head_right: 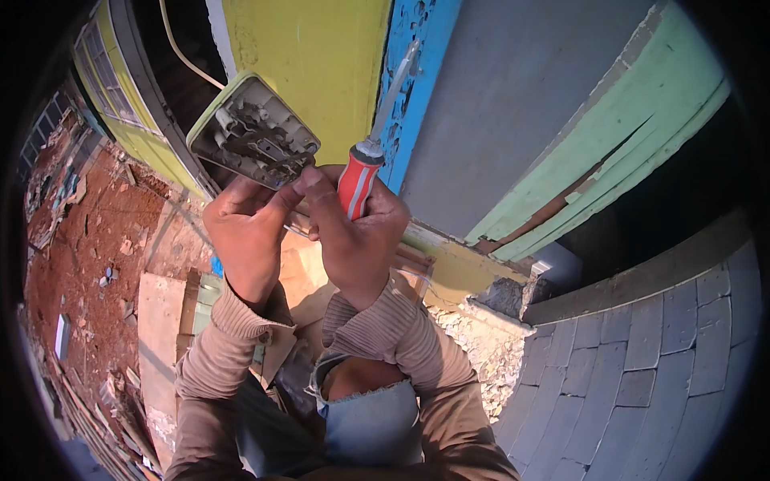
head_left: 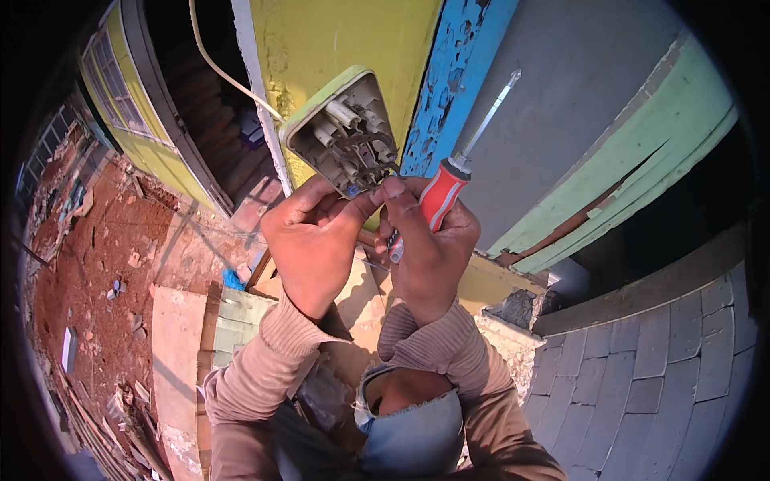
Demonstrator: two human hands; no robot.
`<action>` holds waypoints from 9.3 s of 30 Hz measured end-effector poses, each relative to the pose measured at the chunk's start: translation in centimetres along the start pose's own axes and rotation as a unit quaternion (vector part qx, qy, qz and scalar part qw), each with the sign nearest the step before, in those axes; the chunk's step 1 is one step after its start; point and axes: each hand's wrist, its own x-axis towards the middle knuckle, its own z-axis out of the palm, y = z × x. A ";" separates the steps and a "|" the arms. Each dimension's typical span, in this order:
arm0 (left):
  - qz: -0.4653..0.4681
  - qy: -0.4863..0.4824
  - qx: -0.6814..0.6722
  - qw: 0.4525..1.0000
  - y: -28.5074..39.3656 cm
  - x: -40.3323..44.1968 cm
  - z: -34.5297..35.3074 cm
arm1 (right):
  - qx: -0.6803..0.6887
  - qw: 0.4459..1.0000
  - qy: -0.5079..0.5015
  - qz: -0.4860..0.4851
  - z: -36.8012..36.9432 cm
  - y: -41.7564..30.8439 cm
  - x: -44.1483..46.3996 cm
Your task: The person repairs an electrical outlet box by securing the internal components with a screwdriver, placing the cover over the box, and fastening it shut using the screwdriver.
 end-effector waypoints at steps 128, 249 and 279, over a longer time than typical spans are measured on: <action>-0.024 0.008 -0.151 0.988 -1.4 0.5 -3.9 | -0.709 0.531 -0.251 0.391 -32.9 36.1 -12.0; 0.086 0.080 -0.190 0.975 0.6 2.8 -3.3 | -0.371 0.895 -0.144 -0.202 -2.1 -5.0 -4.0; 0.020 0.070 -0.040 0.997 1.3 2.7 -3.6 | -0.310 0.922 0.054 -0.227 -2.2 -7.2 -5.3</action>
